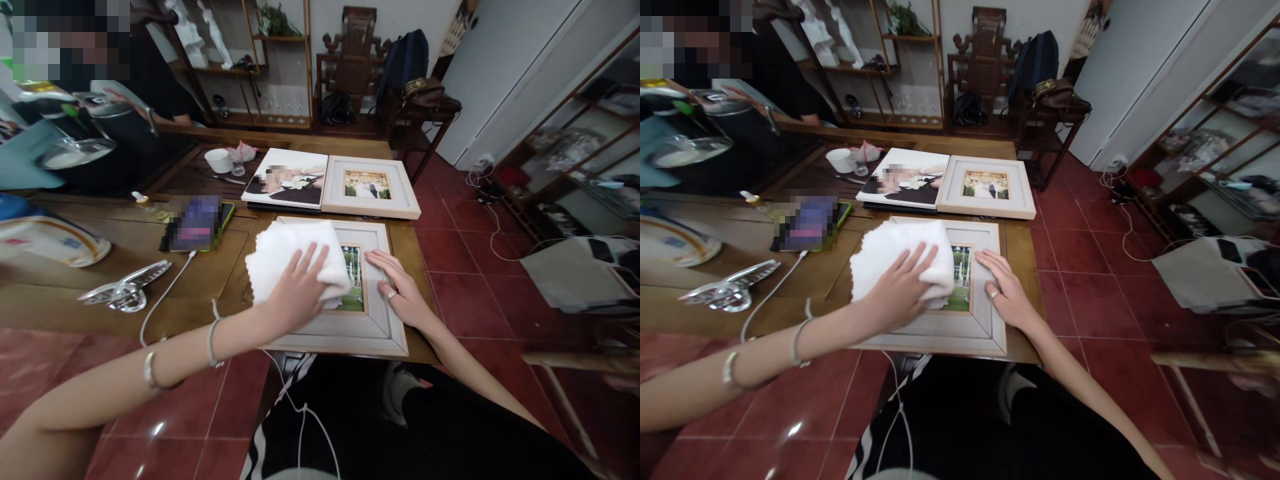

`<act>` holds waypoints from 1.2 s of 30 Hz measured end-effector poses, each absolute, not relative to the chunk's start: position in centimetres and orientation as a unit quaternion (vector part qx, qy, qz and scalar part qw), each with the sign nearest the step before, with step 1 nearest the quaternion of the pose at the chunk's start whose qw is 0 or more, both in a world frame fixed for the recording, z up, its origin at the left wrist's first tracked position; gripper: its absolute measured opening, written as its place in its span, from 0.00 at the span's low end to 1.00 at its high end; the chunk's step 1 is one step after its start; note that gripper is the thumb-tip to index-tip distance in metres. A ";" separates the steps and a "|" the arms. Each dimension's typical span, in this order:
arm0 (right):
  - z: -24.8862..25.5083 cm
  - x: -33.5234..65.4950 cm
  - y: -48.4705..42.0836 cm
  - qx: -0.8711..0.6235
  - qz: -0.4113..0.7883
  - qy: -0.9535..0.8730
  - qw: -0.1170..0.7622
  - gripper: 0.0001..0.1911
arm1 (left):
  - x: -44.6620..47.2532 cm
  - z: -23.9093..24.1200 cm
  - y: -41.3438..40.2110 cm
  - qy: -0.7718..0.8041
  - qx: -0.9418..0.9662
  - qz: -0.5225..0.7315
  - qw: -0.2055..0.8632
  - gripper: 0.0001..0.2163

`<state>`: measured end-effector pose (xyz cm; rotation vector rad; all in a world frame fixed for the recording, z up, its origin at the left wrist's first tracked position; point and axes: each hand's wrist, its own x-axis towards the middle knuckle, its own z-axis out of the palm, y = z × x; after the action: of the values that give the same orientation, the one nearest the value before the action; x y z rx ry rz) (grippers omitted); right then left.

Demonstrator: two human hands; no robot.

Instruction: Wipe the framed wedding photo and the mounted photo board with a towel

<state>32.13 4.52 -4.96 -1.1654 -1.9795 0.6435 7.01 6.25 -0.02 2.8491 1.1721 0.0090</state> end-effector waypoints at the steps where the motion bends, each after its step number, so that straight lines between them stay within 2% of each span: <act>1: -5.0 32.1 4.5 -0.456 0.250 -0.770 0.369 0.28 | 7.2 -0.2 7.4 0.386 0.922 0.021 0.018 0.18; 7: -4.9 32.0 4.6 -0.471 0.245 -0.763 0.370 0.29 | 7.7 -0.9 12.7 0.426 0.903 0.055 -0.010 0.17; 12: -4.9 32.0 4.7 -0.470 0.243 -0.763 0.372 0.28 | 7.7 -0.8 10.4 0.386 0.921 0.034 -0.035 0.14; 18: -5.0 32.0 4.7 -0.475 0.241 -0.760 0.372 0.27 | 6.7 2.0 2.4 0.332 0.939 -0.072 0.055 0.14; 22: -4.9 31.9 4.7 -0.475 0.244 -0.758 0.374 0.25 | 6.5 3.9 -0.6 0.268 0.951 -0.061 0.145 0.15; 25: -4.7 31.9 4.7 -0.474 0.245 -0.759 0.373 0.24 | 7.7 3.7 -0.1 0.267 0.946 -0.039 0.180 0.15; 31: -4.9 32.1 4.7 -0.469 0.245 -0.755 0.386 0.24 | 11.6 0.8 6.0 0.348 0.933 0.016 0.095 0.16; 36: -5.3 32.2 4.4 -0.484 0.262 -0.738 0.390 0.27 | 12.9 0.4 7.6 0.325 0.943 0.018 0.064 0.17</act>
<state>32.23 4.44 -5.27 -1.2305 -1.8755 0.6657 12.87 7.57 0.38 2.8497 0.9815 0.0546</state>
